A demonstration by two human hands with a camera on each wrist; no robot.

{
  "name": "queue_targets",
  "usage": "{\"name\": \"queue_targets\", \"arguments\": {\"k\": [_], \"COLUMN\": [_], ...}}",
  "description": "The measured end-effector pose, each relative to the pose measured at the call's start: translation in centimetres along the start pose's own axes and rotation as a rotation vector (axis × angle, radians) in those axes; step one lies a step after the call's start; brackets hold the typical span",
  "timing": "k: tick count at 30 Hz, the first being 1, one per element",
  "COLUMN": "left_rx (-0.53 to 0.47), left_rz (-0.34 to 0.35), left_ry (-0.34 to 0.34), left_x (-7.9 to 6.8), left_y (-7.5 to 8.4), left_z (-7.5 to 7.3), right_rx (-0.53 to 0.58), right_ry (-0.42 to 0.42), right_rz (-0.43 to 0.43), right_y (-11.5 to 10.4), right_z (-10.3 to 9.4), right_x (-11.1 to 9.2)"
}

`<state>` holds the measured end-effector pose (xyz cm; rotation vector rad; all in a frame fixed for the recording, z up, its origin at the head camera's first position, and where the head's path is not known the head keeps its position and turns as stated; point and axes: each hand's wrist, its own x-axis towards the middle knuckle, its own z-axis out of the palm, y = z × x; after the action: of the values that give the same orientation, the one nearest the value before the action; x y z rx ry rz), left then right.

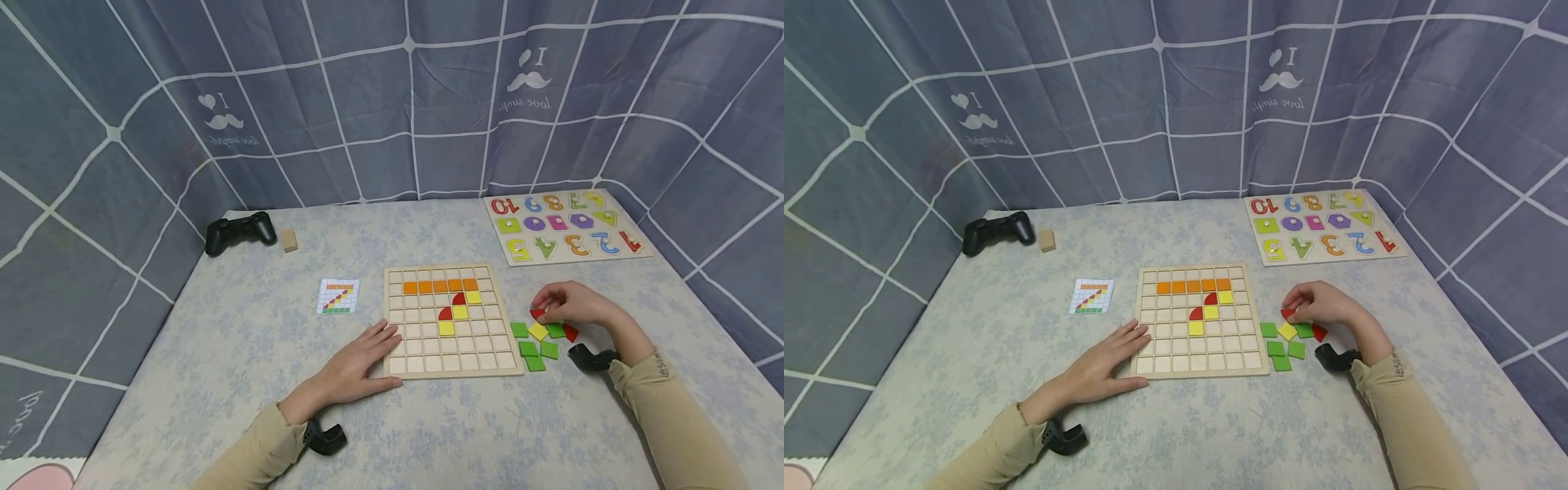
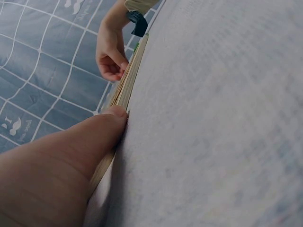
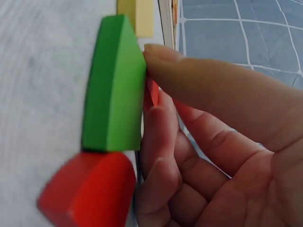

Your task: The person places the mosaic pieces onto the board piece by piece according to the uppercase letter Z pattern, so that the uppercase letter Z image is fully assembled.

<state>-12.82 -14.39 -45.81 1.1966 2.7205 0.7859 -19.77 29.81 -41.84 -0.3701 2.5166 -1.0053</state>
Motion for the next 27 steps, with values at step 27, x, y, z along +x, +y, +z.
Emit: {"name": "queue_targets", "arguments": {"k": [27], "left_rx": [0.009], "left_rz": [-0.003], "left_ry": [-0.007], "left_x": [0.0], "left_y": [0.1], "left_z": [0.0], "right_rx": [0.009], "right_ry": [-0.034], "right_rz": [-0.286], "right_y": [-9.9], "right_z": [5.8], "right_x": [4.0]}}
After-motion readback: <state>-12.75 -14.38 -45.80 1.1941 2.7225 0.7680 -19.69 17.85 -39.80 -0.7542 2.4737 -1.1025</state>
